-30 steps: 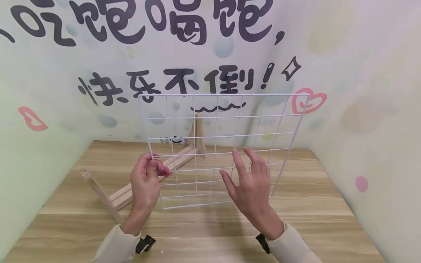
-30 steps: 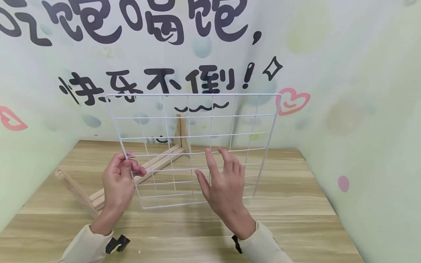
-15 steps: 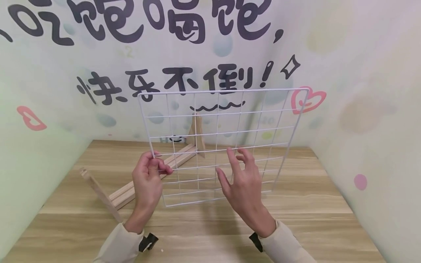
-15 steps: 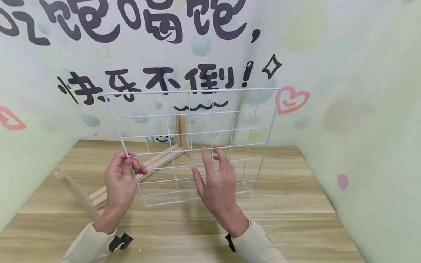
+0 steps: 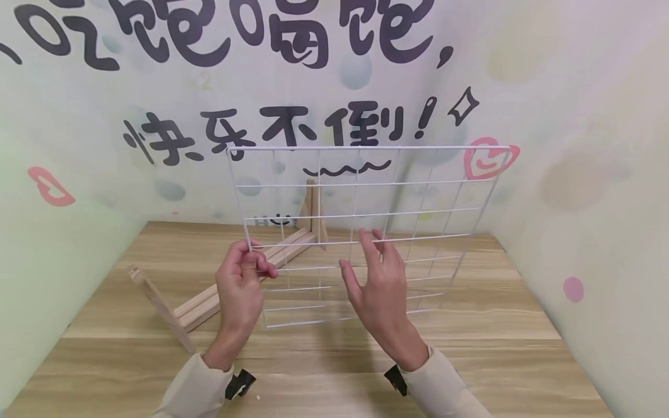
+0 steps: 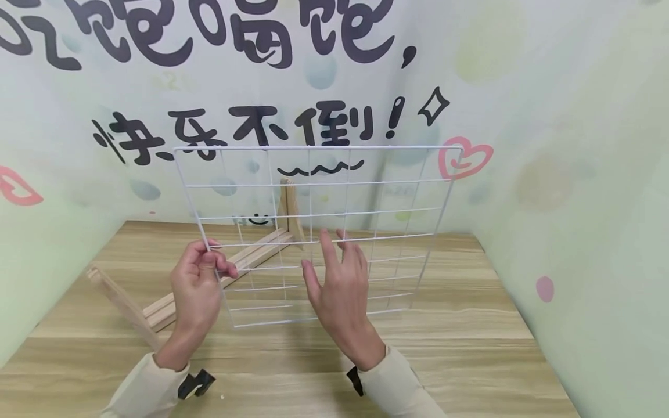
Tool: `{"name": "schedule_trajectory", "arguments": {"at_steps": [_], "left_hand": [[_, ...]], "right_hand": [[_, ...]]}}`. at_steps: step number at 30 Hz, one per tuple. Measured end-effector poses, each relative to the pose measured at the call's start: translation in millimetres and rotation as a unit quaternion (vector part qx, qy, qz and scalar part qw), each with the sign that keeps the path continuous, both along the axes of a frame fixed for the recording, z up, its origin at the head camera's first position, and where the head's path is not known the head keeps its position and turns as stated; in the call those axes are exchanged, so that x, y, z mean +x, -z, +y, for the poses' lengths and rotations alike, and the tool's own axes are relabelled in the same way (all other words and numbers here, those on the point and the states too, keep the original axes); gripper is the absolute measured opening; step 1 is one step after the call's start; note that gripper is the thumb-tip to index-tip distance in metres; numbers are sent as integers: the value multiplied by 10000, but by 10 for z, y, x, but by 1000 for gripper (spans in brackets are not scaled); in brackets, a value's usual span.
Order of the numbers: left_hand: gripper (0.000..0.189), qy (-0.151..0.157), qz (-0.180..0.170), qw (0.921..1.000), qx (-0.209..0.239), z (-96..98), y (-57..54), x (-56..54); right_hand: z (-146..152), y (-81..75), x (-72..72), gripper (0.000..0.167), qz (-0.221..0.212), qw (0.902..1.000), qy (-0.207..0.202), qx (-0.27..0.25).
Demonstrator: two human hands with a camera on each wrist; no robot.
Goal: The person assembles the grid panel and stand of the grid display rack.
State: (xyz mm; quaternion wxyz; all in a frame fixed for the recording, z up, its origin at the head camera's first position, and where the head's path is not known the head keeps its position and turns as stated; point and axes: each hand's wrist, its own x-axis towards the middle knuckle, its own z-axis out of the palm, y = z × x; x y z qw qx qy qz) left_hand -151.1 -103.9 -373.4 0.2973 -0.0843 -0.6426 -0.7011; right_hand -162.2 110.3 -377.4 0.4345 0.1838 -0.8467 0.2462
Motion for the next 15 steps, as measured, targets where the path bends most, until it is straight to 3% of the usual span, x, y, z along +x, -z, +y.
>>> {"name": "schedule_trajectory", "arguments": {"at_steps": [9,15], "left_hand": [[17,121,19,9999,71,32,12,-7],[16,222,55,9997,58,32,13,-17]], "right_hand": [[7,-35,-65,42,224,9994,250,-120],[30,-46,-106,34,493,9983,201,-254]]}}
